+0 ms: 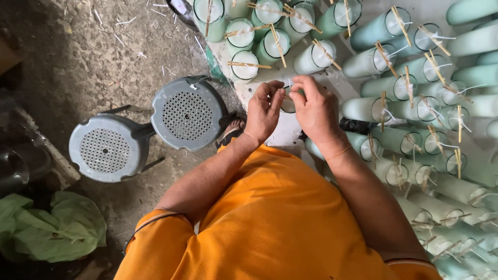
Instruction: Adjusting and securing wicks in a large batch of poured candles in glass jars
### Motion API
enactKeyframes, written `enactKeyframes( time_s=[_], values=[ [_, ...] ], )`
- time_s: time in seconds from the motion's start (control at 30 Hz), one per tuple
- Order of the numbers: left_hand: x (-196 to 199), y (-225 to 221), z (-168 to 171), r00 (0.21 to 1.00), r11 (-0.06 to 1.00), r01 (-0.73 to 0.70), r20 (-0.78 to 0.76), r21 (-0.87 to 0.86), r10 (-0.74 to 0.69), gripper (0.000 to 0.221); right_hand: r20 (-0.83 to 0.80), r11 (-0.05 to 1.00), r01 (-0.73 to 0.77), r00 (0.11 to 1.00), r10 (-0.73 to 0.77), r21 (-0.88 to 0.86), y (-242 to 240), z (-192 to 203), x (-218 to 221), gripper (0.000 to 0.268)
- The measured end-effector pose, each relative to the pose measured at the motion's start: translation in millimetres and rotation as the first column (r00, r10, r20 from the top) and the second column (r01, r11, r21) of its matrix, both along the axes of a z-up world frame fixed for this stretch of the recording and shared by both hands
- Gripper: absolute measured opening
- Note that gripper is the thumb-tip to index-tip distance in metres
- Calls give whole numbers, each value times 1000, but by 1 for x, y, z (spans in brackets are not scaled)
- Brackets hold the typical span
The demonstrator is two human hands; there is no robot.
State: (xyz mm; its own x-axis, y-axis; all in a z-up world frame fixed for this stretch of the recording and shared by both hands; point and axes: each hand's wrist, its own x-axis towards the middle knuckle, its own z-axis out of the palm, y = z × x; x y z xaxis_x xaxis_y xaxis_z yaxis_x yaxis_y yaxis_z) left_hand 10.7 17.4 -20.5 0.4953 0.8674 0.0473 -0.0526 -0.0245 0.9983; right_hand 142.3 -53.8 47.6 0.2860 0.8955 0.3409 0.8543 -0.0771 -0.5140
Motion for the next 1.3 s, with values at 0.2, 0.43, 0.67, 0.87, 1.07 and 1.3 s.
enactKeyframes(
  time_s=[0.2,0.43,0.67,0.87,1.07,1.3],
  values=[
    [0,-3,8,1000,1000,-19,-16,-20,19,26,28,990,-40,999,44,-135,-4,3,-4,29],
    [1,-3,3,1000,999,-19,-12,-26,18,27,-84,980,-83,994,69,-181,-6,-4,2,38],
    [-1,-4,12,999,999,-30,-17,-12,30,27,-103,992,-40,994,28,-119,-6,1,-7,42],
    [-1,-5,16,999,1000,-31,-36,4,31,27,-80,976,-82,995,67,-202,-4,2,-1,45],
    [1,-5,15,999,999,-36,-7,-15,36,28,-84,966,-86,994,68,-244,-1,2,0,40],
    [2,-5,1,999,1000,-31,-33,-4,31,28,19,962,-18,1000,24,-271,-1,-7,-1,48]
  ],
)
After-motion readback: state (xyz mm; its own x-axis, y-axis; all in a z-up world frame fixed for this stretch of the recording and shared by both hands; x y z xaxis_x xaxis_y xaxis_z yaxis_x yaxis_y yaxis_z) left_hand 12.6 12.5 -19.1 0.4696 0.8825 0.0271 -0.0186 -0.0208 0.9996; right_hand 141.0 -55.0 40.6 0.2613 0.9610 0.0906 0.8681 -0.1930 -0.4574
